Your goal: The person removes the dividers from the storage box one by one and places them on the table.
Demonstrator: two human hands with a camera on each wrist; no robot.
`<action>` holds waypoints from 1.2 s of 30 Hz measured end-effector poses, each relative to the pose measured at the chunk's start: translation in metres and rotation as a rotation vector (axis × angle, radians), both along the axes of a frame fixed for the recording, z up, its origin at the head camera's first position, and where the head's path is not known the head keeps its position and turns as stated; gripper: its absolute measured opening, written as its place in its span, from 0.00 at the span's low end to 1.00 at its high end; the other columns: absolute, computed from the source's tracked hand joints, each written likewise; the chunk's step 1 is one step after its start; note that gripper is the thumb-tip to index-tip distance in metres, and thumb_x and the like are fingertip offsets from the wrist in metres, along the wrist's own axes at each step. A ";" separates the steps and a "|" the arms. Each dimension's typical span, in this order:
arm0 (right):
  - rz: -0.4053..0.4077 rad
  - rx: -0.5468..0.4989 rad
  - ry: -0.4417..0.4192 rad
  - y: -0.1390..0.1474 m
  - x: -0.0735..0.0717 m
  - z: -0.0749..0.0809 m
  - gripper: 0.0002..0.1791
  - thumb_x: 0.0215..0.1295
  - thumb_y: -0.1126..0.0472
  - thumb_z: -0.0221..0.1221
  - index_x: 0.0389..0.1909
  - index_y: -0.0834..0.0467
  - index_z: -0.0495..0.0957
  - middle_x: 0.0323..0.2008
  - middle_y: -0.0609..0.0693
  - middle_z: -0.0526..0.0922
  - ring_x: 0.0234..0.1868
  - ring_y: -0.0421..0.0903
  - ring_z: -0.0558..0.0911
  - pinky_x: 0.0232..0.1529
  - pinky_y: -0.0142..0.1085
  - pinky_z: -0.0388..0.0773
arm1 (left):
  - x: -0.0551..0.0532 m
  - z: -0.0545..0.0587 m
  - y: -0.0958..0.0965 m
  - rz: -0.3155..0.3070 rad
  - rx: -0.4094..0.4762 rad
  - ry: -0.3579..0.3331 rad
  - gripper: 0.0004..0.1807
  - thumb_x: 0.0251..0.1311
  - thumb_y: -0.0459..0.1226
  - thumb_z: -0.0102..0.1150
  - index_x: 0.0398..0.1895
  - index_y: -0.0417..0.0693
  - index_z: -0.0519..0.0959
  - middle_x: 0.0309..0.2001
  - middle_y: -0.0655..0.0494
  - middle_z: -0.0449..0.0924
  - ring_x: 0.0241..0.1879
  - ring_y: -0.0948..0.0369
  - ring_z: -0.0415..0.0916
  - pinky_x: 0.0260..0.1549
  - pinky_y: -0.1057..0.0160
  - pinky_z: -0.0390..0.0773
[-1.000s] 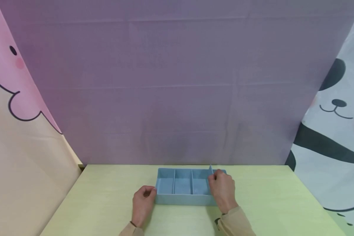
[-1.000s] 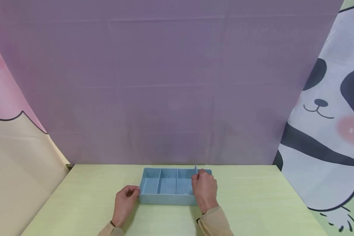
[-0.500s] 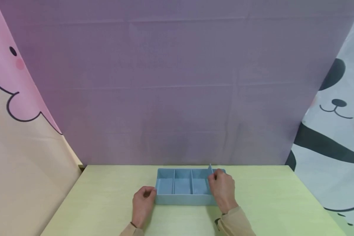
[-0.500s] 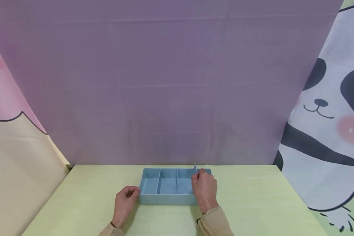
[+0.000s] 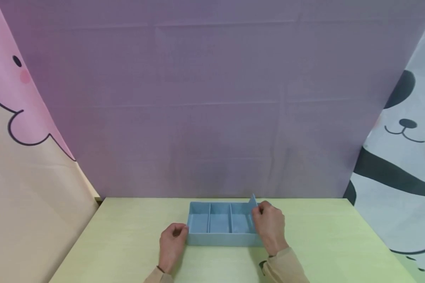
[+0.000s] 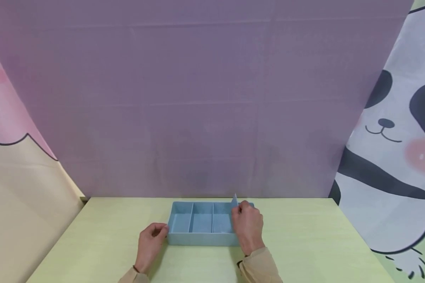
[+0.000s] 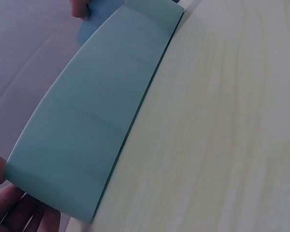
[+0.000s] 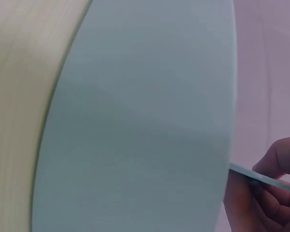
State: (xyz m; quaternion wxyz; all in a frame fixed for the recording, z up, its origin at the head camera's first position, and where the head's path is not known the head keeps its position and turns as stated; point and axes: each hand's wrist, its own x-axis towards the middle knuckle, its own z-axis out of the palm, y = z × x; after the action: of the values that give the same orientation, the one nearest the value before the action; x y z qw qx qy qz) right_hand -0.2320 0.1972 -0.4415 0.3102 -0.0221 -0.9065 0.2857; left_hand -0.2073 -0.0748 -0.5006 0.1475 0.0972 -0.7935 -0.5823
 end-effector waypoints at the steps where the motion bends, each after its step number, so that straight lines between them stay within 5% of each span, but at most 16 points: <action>1: 0.000 -0.002 0.018 0.000 0.000 0.001 0.05 0.52 0.65 0.58 0.19 0.58 0.78 0.16 0.50 0.78 0.15 0.47 0.73 0.17 0.41 0.70 | 0.000 0.000 0.000 -0.004 0.000 0.005 0.04 0.59 0.33 0.61 0.33 0.41 0.82 0.33 0.53 0.82 0.35 0.60 0.77 0.39 0.59 0.75; 10: 0.012 -0.086 0.124 0.000 0.003 0.010 0.06 0.50 0.67 0.60 0.18 0.56 0.78 0.15 0.45 0.76 0.17 0.44 0.73 0.21 0.38 0.69 | 0.000 0.000 0.000 -0.003 -0.005 0.010 0.03 0.58 0.33 0.61 0.33 0.42 0.82 0.33 0.53 0.82 0.35 0.59 0.77 0.40 0.58 0.75; 30: 0.192 -0.513 -0.273 -0.018 0.017 0.017 0.04 0.56 0.64 0.61 0.28 0.61 0.83 0.27 0.50 0.82 0.29 0.43 0.76 0.29 0.34 0.73 | -0.001 0.001 -0.001 -0.007 -0.007 -0.013 0.04 0.58 0.34 0.60 0.33 0.42 0.82 0.33 0.54 0.82 0.36 0.60 0.76 0.40 0.59 0.74; 36: 0.258 -0.539 -0.311 -0.032 0.024 0.014 0.03 0.55 0.65 0.62 0.28 0.60 0.83 0.25 0.49 0.81 0.28 0.43 0.76 0.29 0.33 0.73 | 0.000 0.002 -0.001 -0.018 -0.007 -0.009 0.05 0.59 0.34 0.61 0.34 0.42 0.82 0.34 0.53 0.82 0.36 0.60 0.76 0.40 0.59 0.74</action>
State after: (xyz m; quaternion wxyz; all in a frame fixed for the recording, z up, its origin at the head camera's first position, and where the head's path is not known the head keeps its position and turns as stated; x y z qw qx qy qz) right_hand -0.2084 0.1651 -0.4272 0.1126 -0.0319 -0.8300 0.5453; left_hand -0.2069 -0.0758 -0.4986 0.1390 0.0924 -0.7969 -0.5805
